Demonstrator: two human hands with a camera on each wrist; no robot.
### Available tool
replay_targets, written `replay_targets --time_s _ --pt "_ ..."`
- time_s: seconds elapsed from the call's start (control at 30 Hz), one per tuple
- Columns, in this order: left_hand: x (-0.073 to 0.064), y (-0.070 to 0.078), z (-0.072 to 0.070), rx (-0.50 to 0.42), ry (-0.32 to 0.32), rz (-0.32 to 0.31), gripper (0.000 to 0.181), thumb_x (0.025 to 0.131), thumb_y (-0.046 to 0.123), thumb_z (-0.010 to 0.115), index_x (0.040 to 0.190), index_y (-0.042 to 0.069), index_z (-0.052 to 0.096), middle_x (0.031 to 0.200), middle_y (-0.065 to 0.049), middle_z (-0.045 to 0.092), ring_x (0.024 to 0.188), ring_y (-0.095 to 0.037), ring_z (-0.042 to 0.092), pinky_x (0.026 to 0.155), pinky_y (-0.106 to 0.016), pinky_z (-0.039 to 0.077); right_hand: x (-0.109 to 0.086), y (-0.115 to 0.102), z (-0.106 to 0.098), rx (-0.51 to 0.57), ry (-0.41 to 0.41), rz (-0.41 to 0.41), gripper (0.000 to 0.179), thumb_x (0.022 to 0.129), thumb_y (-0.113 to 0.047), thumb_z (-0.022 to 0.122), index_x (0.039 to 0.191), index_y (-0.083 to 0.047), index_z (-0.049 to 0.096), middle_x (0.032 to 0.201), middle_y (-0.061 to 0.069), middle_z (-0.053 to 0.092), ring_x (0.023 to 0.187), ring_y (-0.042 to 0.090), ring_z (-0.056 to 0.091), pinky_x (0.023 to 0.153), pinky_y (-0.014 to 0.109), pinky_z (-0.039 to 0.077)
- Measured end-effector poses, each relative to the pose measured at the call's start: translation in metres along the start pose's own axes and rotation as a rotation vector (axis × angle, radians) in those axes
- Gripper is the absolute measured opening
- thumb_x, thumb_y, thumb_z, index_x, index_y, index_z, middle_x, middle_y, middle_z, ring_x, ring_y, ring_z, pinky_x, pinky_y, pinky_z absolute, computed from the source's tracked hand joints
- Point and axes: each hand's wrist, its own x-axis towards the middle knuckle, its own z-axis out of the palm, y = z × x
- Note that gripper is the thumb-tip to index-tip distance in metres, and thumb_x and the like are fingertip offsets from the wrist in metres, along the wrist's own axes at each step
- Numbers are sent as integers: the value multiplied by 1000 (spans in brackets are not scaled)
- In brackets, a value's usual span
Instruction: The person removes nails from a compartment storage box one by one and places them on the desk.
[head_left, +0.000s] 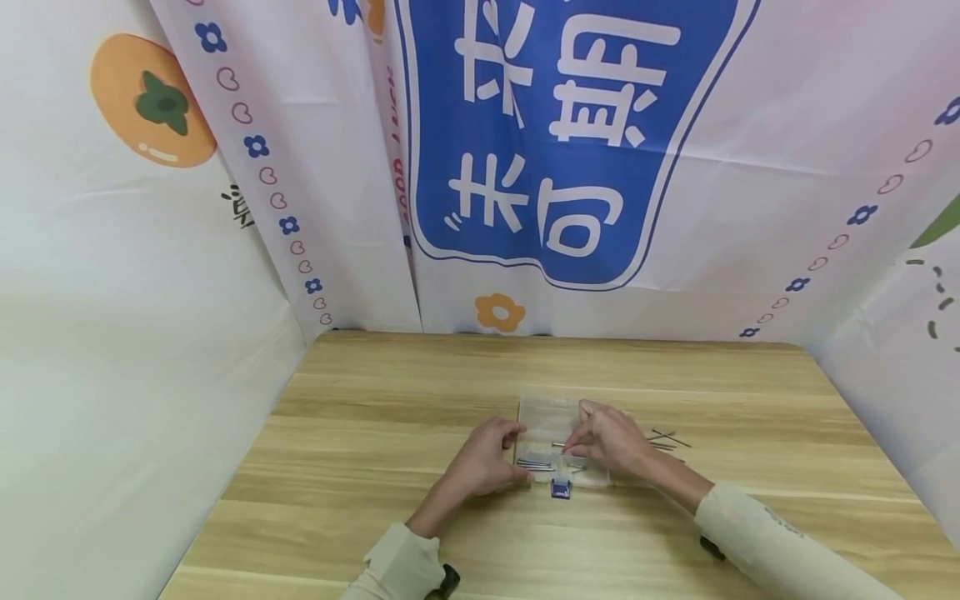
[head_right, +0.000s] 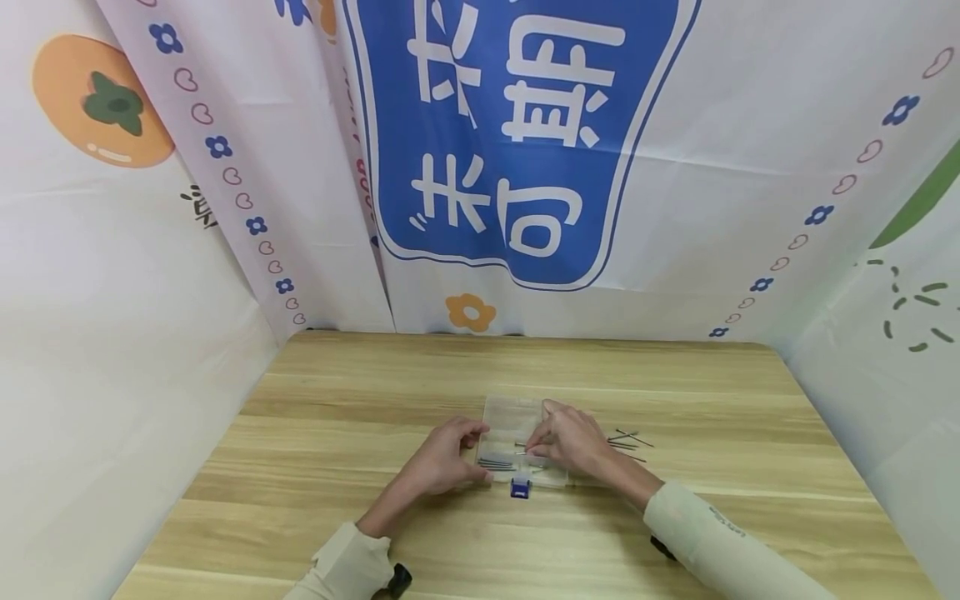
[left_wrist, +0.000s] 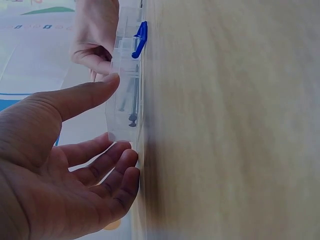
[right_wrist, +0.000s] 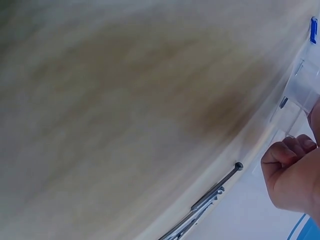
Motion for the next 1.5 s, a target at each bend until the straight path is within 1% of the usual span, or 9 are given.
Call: replay_targets --time_s 0.23,0.33,0.43,0.5,0.6,0.77,1.03,1.17,1.5 --pt "0 1 -1 6 1 -10 73 77 19 99 139 1 66 119 -10 65 107 -24 59 94 -41 53 2 1 -1 4 -46 -14 4 88 -26 88 92 -25 86 84 -12 45 74 2 39 65 19 36" --pt "-1 1 -1 2 1 -13 73 77 19 99 140 1 66 120 -10 65 108 -24 59 94 -42 53 3 1 -2 4 -72 -19 4 90 -27 86 94 -25 86 85 -15 60 74 -2 46 69 19 41" --pt "-1 1 -1 4 0 -11 73 77 20 98 140 1 66 119 -9 65 106 -23 59 94 -40 53 5 3 -4 7 -92 -36 3 92 -27 84 94 -25 86 91 -13 76 76 -5 58 73 21 51" --pt "0 1 -1 6 -1 -9 73 78 20 98 140 2 66 117 -9 65 105 -22 58 92 -39 53 7 4 -5 11 -103 -48 4 92 -27 84 94 -23 85 96 -10 81 79 -4 65 74 22 56" --pt "0 0 -1 5 -3 -12 73 78 21 98 140 2 66 117 -8 64 105 -21 57 92 -39 52 9 5 -6 5 -126 -71 6 94 -28 83 93 -23 85 98 -9 82 81 -4 68 76 22 57" --pt "0 -1 0 0 -4 -14 73 78 21 98 141 2 66 118 -8 65 106 -21 58 94 -41 53 11 8 -7 8 -160 -105 10 96 -31 81 93 -22 84 97 -10 82 74 -7 61 70 19 53" --pt "1 -1 1 -5 -6 -8 74 77 21 98 141 1 66 119 -9 65 106 -21 58 94 -40 53 9 12 -8 74 -173 -94 13 98 -34 78 96 -21 84 98 -11 81 83 -5 68 79 21 57" --pt "0 1 0 -10 -7 -13 73 77 20 99 140 1 66 121 -10 66 108 -22 59 96 -43 54 8 14 -10 91 -178 -93 8 98 -30 79 96 -24 84 98 -11 81 81 -5 66 77 20 56" --pt "0 1 1 -10 -4 -20 72 76 20 99 138 1 67 122 -11 67 110 -24 60 99 -45 54 9 8 -21 -91 -155 -194 7 92 -23 84 99 -22 87 92 -8 82 75 -4 66 71 20 56"
